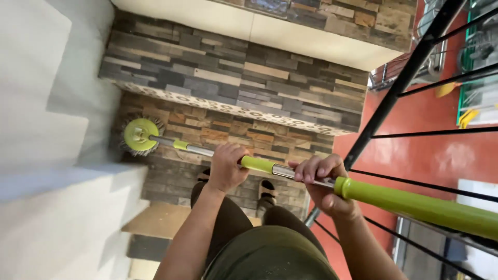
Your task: Mopping the tiled steps of a staircase.
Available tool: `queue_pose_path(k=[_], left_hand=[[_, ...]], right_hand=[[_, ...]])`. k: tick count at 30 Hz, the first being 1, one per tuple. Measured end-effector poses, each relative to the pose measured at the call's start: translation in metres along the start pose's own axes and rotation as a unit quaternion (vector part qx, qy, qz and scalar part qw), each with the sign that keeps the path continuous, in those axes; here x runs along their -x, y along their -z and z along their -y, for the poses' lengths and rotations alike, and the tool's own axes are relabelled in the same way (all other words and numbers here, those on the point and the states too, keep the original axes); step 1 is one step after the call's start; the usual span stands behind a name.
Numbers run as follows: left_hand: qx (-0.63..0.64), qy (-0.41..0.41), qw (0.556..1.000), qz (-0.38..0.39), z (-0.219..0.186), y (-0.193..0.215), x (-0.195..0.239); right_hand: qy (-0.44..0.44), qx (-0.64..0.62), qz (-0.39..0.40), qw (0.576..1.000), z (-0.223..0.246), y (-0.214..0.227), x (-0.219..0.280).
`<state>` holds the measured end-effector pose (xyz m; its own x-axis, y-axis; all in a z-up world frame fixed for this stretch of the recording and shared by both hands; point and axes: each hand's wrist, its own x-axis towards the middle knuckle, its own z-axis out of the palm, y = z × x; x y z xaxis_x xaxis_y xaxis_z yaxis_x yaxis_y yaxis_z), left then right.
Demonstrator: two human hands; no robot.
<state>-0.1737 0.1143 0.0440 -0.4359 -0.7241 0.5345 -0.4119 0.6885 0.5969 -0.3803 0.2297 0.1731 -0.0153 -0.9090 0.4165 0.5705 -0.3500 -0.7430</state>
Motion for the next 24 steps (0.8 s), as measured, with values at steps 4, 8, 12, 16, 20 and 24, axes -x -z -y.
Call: queue_pose_path(k=[4, 8, 12, 16, 20, 24], left_hand=[[0.032, 0.01, 0.998, -0.059, -0.052, -0.029, 0.013], [0.01, 0.008, 0.999, -0.045, -0.094, -0.007, 0.005], [0.011, 0.01, 0.999, -0.048, -0.08, 0.031, 0.024], [0.041, 0.0, 0.996, -0.074, 0.007, 0.002, 0.063], [-0.033, 0.201, 0.976, -0.071, -0.02, 0.025, 0.046], [0.063, 0.258, 0.955, -0.13, -0.028, -0.013, 0.05]], right_hand=[[-0.044, 0.06, 0.152, 0.986, 0.075, -0.002, -0.004], [-0.101, 0.101, 0.22, 0.965, 0.099, -0.031, -0.009], [-0.042, 0.135, 0.208, 0.968, 0.05, -0.05, 0.013], [0.022, 0.094, 0.218, 0.971, -0.05, 0.007, 0.037], [-0.002, 0.144, 0.2, 0.969, -0.042, -0.019, -0.001], [-0.03, 0.277, 0.175, 0.944, 0.02, -0.044, -0.017]])
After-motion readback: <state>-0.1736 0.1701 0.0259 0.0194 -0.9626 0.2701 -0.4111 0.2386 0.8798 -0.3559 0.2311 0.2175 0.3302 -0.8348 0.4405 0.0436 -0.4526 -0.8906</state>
